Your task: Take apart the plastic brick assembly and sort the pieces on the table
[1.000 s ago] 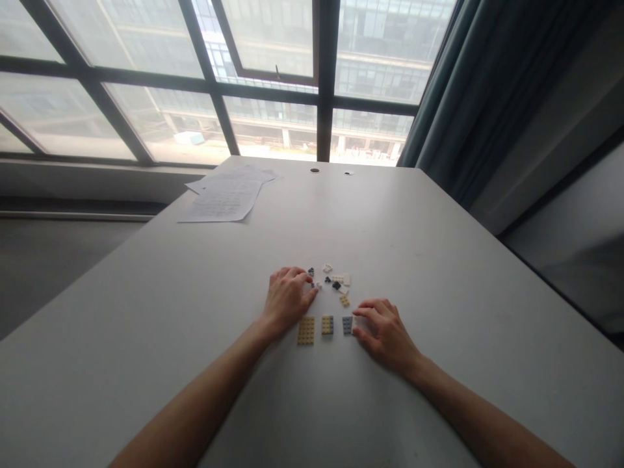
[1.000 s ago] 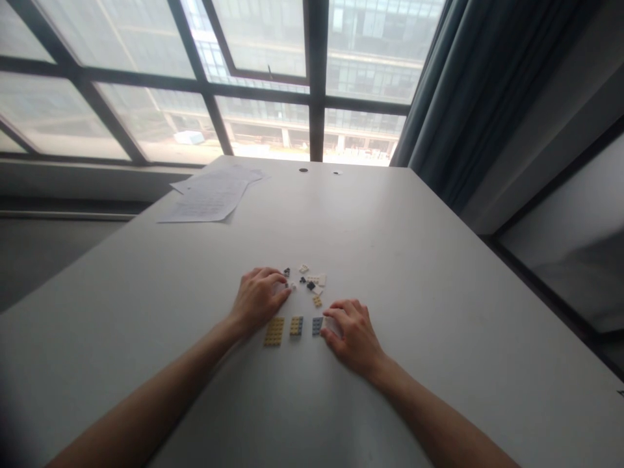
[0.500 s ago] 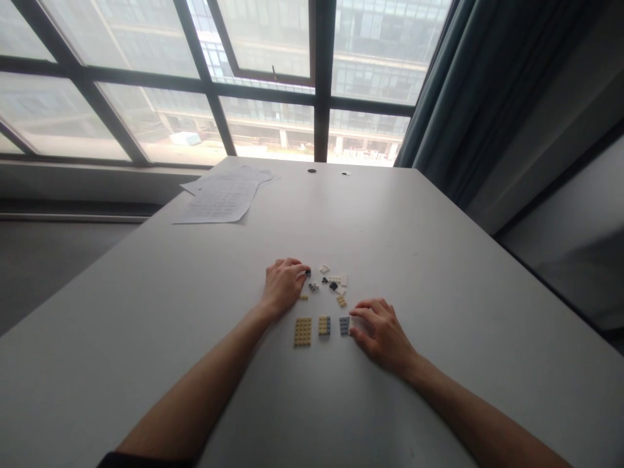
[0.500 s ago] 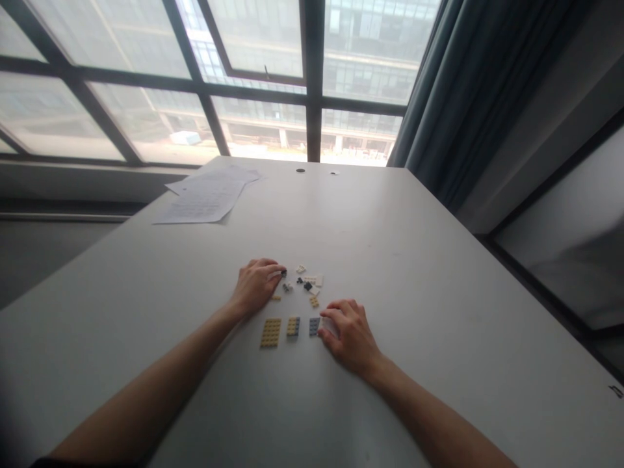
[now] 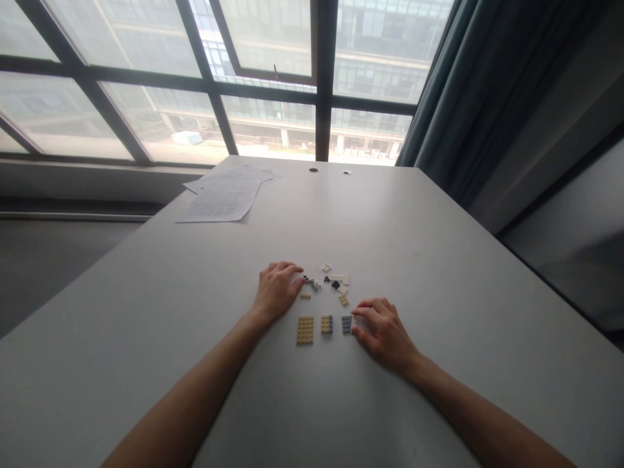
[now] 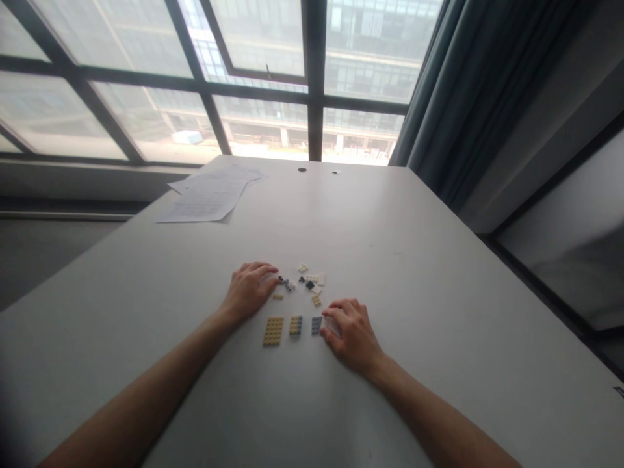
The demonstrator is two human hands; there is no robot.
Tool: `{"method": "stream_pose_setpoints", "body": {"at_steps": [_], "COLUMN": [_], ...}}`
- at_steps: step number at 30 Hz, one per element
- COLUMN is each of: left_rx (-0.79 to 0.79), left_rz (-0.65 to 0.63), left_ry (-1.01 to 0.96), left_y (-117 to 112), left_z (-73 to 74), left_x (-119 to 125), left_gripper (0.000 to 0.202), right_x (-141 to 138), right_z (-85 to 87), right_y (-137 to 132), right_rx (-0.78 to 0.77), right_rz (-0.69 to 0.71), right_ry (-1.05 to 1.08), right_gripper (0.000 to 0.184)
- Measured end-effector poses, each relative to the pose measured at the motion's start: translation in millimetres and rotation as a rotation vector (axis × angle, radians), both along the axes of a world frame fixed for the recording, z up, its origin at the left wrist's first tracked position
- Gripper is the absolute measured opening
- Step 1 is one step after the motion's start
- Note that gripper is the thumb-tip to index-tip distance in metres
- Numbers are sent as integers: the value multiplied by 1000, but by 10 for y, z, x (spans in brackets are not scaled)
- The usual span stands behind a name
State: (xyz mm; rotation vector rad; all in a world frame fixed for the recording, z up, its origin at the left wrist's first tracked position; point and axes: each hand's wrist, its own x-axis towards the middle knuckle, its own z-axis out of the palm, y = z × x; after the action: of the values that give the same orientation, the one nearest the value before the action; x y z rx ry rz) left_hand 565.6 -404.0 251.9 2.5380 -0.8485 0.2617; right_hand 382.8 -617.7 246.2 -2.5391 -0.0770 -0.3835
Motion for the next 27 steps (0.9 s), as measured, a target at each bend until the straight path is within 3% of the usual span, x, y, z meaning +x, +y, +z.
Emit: {"method": "stream_pose_setpoints", "body": {"at_steps": [16,27], "left_rx": [-26,-85], "left_rz": [-47,-60], "left_ry": [-33,-27], "left_y": [93,104], "left_z": [-44,-63], "left_x": [-29,-22], "left_gripper": [18,15], "right_x": [61,670], "right_z": [58,159], "right_y": [-95,-164], "right_rx": [11,-42], "right_rz": [-5,-61], "right_ry": [55,62], "right_gripper": [22,23]}}
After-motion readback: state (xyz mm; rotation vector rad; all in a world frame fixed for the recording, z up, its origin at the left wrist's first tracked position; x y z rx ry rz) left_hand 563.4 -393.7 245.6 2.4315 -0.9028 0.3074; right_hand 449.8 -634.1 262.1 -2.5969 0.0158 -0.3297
